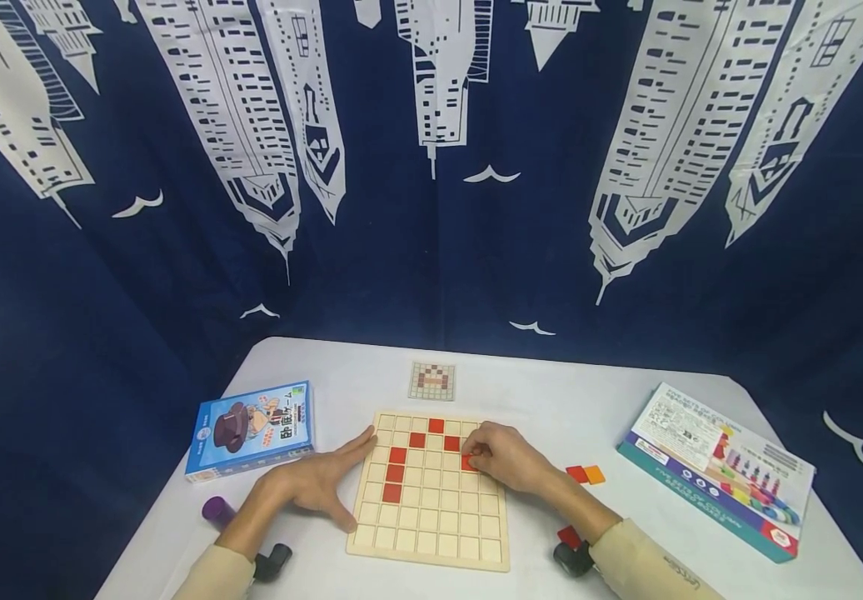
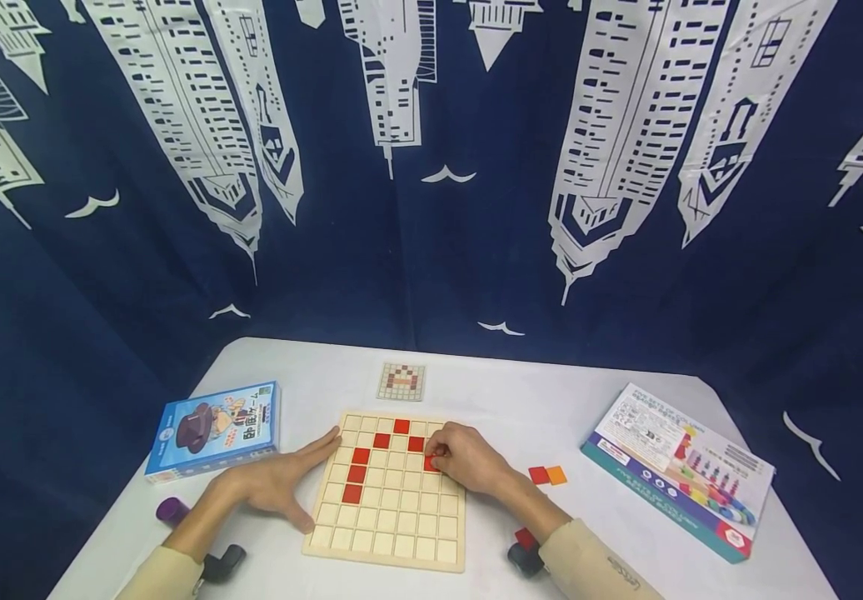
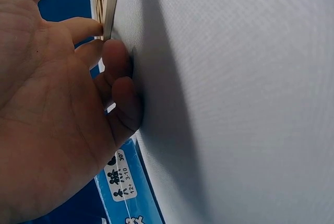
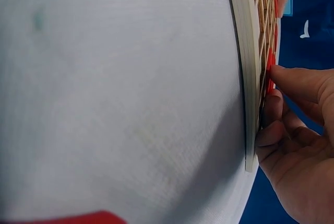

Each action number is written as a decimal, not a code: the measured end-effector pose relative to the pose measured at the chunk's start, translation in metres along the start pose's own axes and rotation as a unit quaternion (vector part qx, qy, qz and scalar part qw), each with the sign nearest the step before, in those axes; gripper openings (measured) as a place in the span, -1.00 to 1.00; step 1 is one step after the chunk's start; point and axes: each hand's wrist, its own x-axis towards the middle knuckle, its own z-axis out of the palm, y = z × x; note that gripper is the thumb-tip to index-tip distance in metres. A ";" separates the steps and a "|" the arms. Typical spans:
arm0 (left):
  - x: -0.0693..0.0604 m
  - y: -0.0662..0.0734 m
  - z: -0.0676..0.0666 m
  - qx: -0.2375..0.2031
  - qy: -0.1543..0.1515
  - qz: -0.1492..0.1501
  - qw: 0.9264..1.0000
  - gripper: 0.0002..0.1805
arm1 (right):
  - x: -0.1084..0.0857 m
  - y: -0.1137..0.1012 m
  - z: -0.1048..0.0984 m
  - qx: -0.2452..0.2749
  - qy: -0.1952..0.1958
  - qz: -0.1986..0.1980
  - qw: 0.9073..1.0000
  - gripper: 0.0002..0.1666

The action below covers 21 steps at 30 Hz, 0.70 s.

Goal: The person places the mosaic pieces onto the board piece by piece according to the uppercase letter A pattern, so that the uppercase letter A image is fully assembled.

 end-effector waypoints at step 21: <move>-0.002 0.000 -0.001 0.000 -0.001 0.007 1.000 0.41 | -0.010 0.000 -0.009 0.008 -0.015 -0.014 1.000 -0.80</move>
